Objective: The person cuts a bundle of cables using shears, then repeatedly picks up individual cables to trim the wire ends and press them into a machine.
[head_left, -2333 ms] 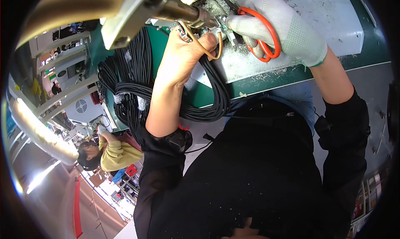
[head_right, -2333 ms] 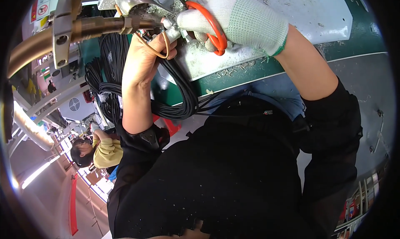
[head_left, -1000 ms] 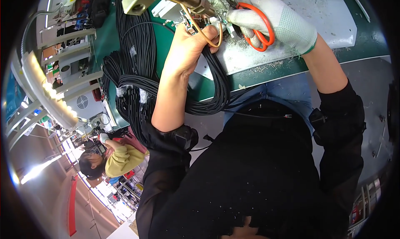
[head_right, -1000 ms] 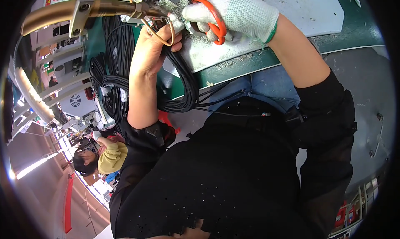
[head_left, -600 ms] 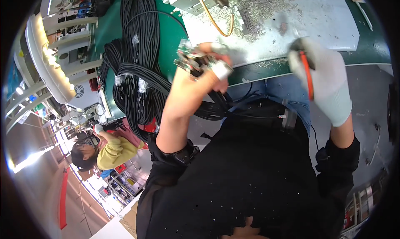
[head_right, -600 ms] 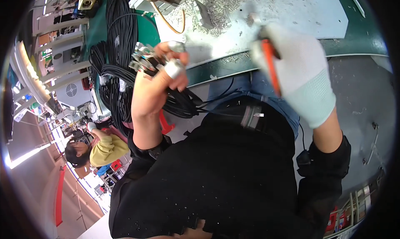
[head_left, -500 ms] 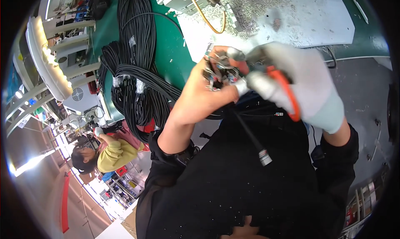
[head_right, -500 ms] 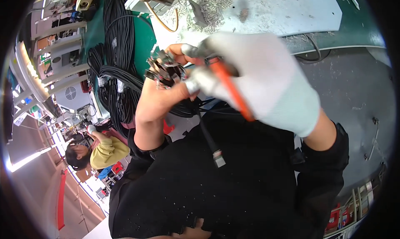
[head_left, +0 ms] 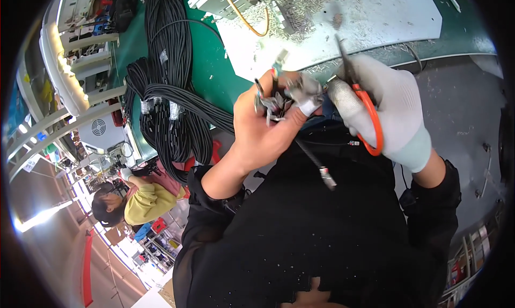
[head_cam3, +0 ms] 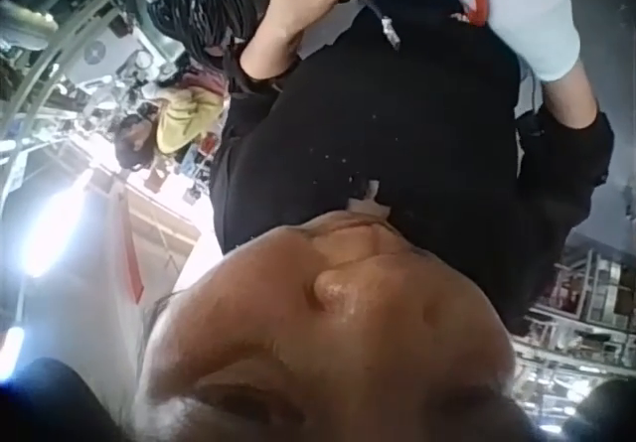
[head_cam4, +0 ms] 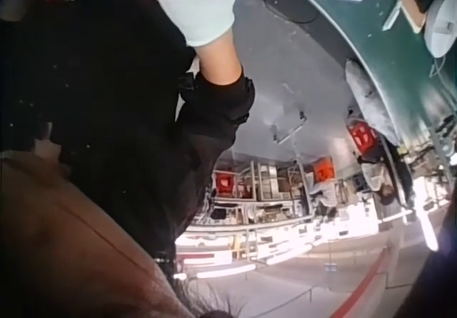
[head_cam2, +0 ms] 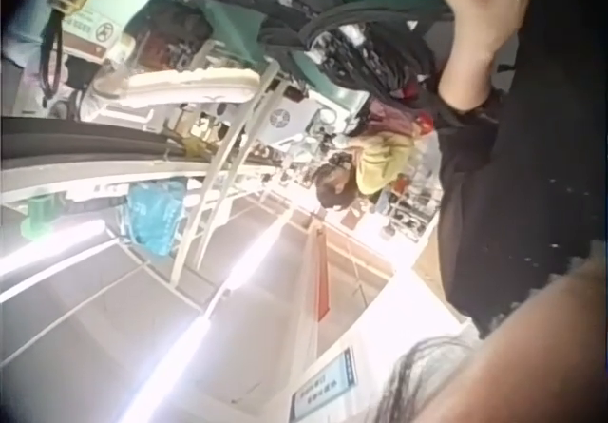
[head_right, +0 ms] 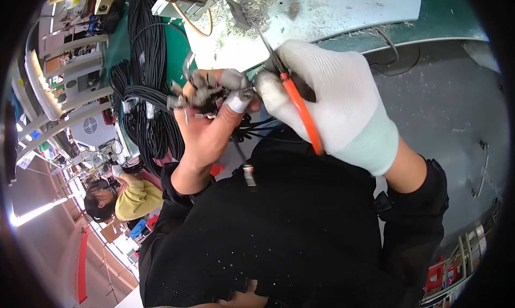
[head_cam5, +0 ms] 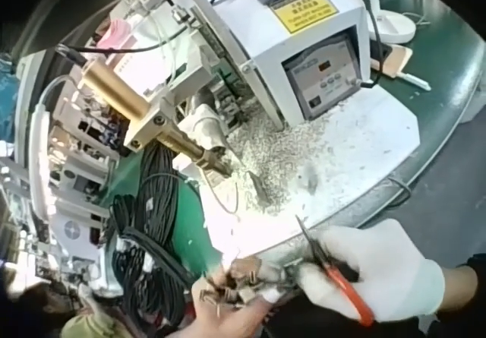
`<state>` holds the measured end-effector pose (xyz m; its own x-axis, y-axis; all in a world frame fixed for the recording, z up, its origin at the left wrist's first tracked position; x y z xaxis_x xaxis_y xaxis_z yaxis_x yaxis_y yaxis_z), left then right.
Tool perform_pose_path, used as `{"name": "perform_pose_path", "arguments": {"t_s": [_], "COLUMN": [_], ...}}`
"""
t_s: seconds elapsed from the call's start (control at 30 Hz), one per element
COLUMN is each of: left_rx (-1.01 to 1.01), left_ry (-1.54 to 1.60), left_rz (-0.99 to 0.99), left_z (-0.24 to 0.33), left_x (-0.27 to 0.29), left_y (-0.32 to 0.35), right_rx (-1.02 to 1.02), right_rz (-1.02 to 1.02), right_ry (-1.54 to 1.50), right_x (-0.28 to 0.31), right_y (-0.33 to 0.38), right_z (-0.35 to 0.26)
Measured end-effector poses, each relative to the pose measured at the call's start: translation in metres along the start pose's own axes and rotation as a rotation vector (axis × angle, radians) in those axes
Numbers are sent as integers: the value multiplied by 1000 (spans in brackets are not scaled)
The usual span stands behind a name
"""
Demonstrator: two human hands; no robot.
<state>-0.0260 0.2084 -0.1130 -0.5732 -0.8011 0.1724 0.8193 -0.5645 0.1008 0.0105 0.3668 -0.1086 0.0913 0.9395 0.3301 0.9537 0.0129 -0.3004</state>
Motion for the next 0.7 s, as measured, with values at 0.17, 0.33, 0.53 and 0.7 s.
{"name": "perform_pose_path", "arguments": {"t_s": [0.17,0.33,0.53,0.7], "left_rx": [-523,25,439,329], "left_ry": [-489,423,411,6], "left_rz": [-175,83,-35,98], "left_z": [29,10,-2,2], "left_x": [-20,-30,-21,-17], "left_y": [2,6,-3,-4], "right_rx": [-709,-351,243,171], "right_rz": [-569,-372,32,-98], "right_ry": [-870,-492,523,624], "right_x": [1,1,22,25], "right_y": [24,24,17,18], "right_z": [14,18,-16,-28]}}
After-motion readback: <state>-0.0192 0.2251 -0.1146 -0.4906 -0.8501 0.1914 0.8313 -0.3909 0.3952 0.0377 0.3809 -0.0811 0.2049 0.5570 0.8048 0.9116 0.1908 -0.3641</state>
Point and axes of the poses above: each hand's wrist, its own y-axis away from the middle knuckle, its own x-axis out of the back of the hand, z = x × y, the point moved 6 cm from there along -y, towards the middle knuckle, and after that the axes turned 7 degrees about x, right-handed, at the moved point
